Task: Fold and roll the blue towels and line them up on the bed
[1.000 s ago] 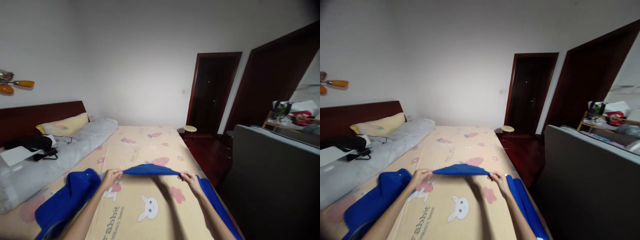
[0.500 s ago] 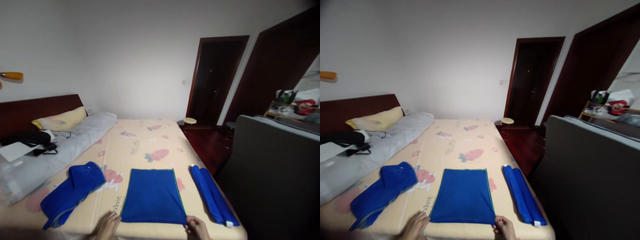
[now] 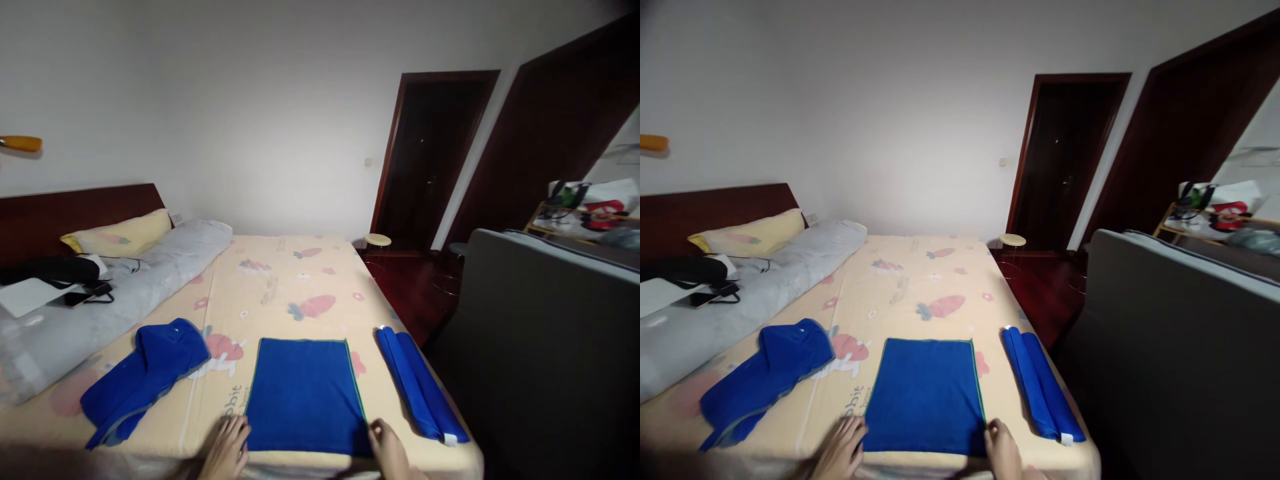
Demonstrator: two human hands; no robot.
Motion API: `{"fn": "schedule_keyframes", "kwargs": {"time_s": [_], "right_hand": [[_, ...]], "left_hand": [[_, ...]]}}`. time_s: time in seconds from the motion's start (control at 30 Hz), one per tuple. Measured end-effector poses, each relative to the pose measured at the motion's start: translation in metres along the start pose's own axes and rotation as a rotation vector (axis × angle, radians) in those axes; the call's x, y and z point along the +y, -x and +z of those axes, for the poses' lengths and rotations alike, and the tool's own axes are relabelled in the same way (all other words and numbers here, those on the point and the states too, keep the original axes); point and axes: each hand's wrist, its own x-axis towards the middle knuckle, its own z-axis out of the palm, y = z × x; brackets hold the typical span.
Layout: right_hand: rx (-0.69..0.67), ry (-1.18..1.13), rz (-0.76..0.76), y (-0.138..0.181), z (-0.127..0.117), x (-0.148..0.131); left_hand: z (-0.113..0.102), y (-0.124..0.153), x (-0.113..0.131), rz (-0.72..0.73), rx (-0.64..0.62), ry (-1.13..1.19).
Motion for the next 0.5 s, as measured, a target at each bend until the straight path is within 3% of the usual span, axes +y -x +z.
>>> {"fn": "schedule_keyframes", "kwargs": {"time_s": [0.17, 0.27, 0.37, 0.5], "right_hand": [[-0.075, 0.152, -0.292, 0.014, 0.075, -0.072], [-0.125, 0.222, -0.345, 0.025, 0.116, -0.084], [-0.119, 0.315, -0.367, 0.024, 0.127, -0.053], [0.030, 0.406, -0.399, 0.011, 0.100, 0.025]], "left_hand": [[0.012, -0.061, 0.094, -0.105, -0.157, 0.066], [0.035, -0.079, 0.135, -0.155, -0.288, 0.099], [0.056, -0.068, 0.133, -0.193, -0.321, 0.085], [0.060, -0.028, 0.080, -0.338, -0.163, -0.047]]}}
